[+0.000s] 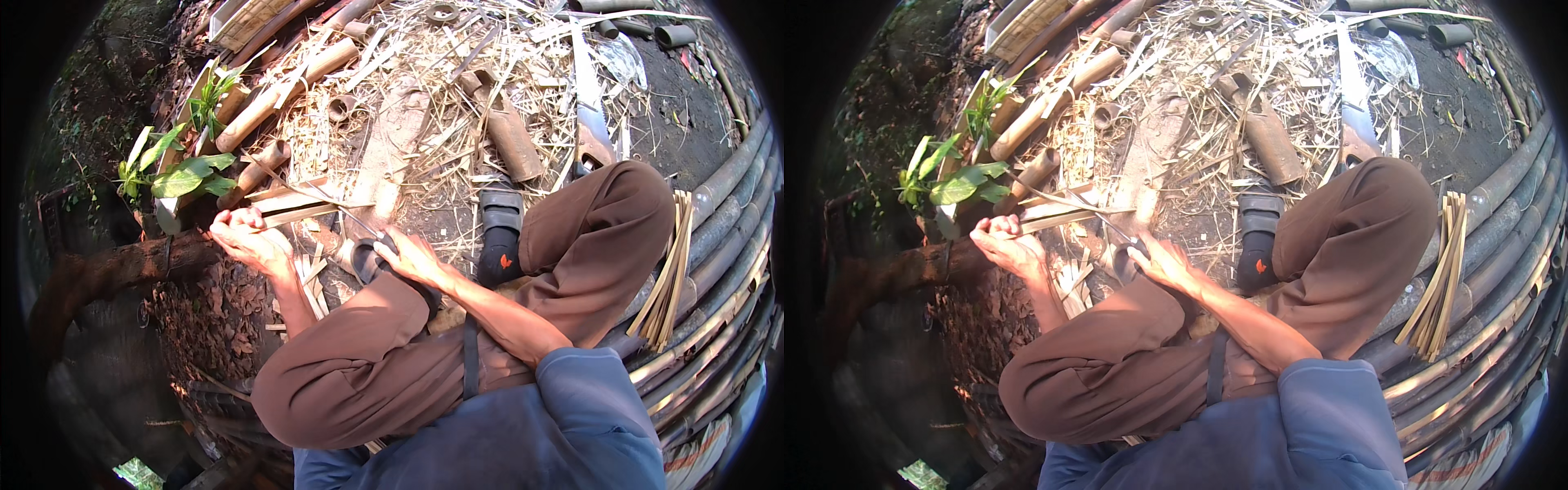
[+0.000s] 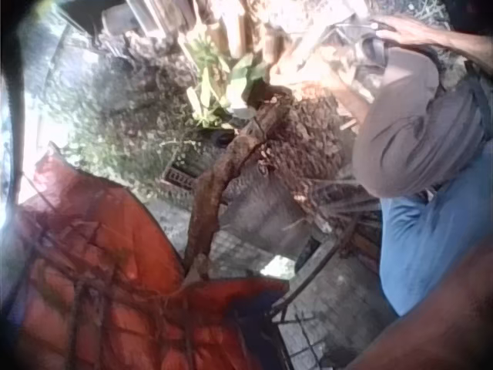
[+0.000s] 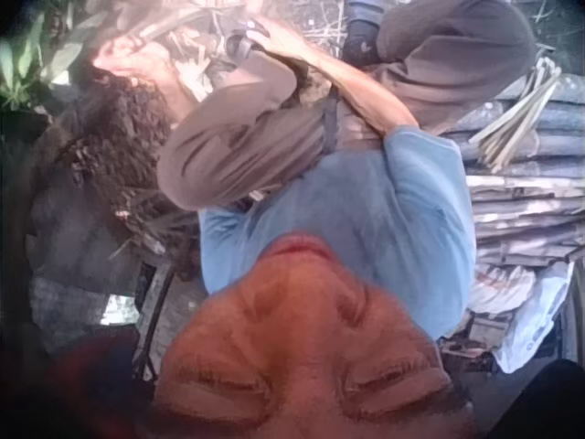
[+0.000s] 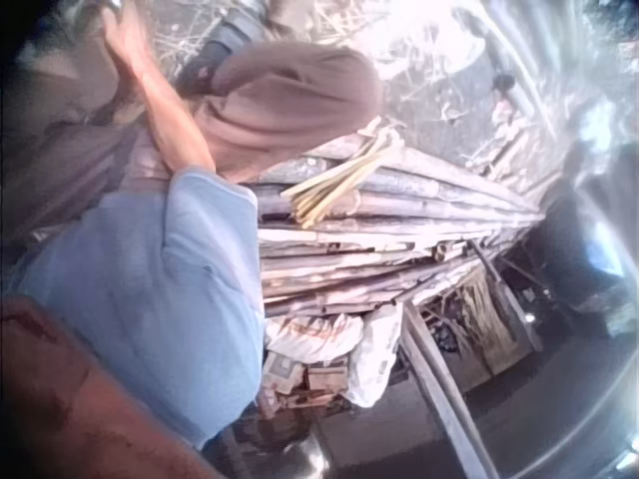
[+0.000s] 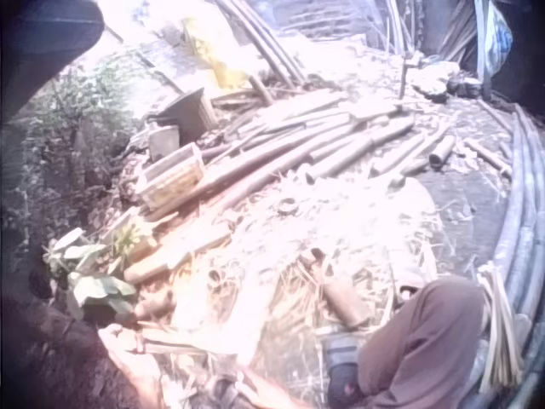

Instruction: The person sits on the ground and uses a machete to split bamboo strips into smaller pieces. The person repeatedly picks up bamboo pieces, positions them, and strikes them with the machete to produce thin slats.

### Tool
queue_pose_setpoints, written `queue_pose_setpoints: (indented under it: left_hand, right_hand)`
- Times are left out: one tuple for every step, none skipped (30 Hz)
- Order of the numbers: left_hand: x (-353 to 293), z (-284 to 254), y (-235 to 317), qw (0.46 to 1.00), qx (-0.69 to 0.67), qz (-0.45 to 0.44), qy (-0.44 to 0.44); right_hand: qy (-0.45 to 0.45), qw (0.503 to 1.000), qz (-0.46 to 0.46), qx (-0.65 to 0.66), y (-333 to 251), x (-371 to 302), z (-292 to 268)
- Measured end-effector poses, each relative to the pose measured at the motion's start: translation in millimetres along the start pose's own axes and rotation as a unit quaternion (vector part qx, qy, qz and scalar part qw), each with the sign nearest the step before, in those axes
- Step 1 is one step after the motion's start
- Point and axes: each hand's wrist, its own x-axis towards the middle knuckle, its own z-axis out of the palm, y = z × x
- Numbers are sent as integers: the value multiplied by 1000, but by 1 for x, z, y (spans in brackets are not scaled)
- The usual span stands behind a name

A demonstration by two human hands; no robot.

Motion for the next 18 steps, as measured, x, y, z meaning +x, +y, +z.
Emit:
queue_pose_setpoints:
  left_hand:
    - [-4, 1, -1, 997, 33, 19, 59]
    - [-5, 3, 5, 990, 70, 36, 117]
    - [-8, 0, 14, 989, 96, 17, 108]
    - [-8, -12, 16, 988, 114, 13, 105]
    - [-11, -14, 15, 984, 131, 19, 116]
    - [-15, -13, 13, 980, 148, 24, 127]
    - [-19, -9, 11, 977, 161, 30, 138]
    - [-25, -4, 11, 973, 177, 30, 147]
    - [-29, 2, 9, 969, 191, 31, 154]
    - [-29, 6, 11, 966, 200, 43, 158]
    - [-30, 8, 11, 965, 205, 50, 157]
    - [-32, 9, 11, 964, 208, 53, 157]
    - [-32, 12, 12, 965, 207, 58, 153]
    - [-33, 12, 11, 964, 207, 64, 151]
    - [-35, 9, 12, 964, 209, 72, 149]
    - [-36, 8, 11, 962, 215, 76, 149]
    - [-38, 7, 10, 961, 219, 81, 149]
    - [-39, 6, 9, 961, 217, 88, 148]
  right_hand:
    - [10, 1000, 17, 0, -1, -1, 3]
    - [19, 999, 37, 4, -6, -5, 6]
    - [14, 999, 41, 8, -9, -8, 7]
    - [3, 999, 39, 8, -15, -8, 8]
    - [-5, 999, 42, 9, -22, -10, 5]
    - [-15, 999, 12, 32, -31, -13, 5]
    - [-22, 998, -17, 53, -45, -15, 2]
    - [-29, 996, -41, 76, -57, -18, 1]
    - [-45, 996, -63, 43, -67, -13, 5]
    - [-42, 994, -100, 14, -87, -10, 2]
    - [-25, 994, -103, -1, -77, -2, 4]
    - [-9, 994, -106, -16, -58, 9, 8]
    - [1, 1000, -2, 13, -26, 22, 7]
    - [17, 999, 26, 33, -5, 30, 6]
    - [5, 998, 37, 55, -11, 34, 6]
    - [-9, 996, 51, 78, -23, 30, 4]
    - [-10, 995, 48, 85, -29, 25, 6]
    - [-5, 995, 41, 90, -37, 25, 7]
